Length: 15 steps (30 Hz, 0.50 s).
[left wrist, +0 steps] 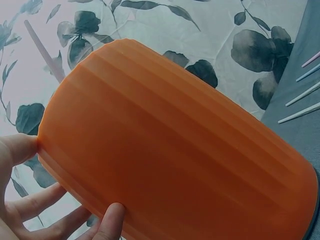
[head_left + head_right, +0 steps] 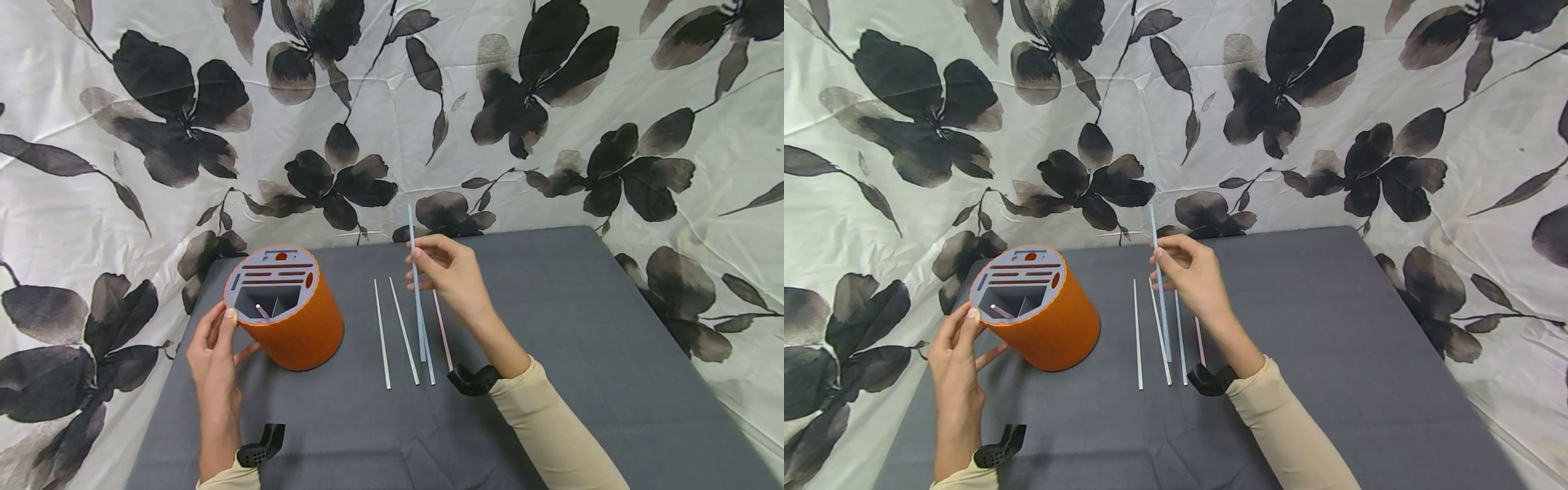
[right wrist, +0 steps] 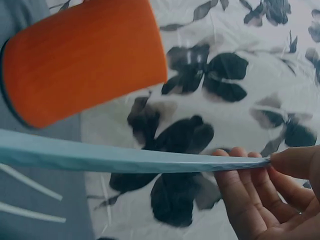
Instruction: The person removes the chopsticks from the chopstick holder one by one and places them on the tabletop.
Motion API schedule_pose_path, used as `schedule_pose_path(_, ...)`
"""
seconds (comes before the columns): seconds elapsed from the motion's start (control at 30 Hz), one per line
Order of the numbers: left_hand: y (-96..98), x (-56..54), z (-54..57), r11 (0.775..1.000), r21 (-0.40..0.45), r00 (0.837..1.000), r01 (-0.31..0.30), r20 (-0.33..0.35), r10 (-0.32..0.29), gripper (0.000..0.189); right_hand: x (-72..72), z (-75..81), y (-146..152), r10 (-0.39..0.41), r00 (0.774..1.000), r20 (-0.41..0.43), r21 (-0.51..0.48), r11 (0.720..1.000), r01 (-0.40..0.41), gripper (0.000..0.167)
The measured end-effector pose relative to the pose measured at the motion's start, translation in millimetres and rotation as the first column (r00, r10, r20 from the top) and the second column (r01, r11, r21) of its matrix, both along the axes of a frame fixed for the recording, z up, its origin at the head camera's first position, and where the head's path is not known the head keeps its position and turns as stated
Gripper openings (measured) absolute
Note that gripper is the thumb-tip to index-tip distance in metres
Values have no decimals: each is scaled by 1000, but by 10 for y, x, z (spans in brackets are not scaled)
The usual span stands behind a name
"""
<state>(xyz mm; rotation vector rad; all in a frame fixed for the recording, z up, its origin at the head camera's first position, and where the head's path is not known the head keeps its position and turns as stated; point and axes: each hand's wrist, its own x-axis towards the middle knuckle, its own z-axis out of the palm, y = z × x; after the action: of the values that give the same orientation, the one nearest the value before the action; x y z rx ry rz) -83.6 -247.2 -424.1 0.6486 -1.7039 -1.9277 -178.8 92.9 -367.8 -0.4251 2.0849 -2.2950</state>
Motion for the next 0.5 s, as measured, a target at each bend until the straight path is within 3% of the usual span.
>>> schedule_pose_path(0.2, -2, -20, 1, 1000, -8, 1000, -8, 2, 8, 44, -44, -211, 183, -74, 992, 106, 112, 992, 62, 25)
schedule_pose_path(0.5, -25, -42, 6, 1000, -21, 1000, -5, 10, 5, 44, -108, -611, 423, -184, 961, 207, 239, 962, 132, 26)
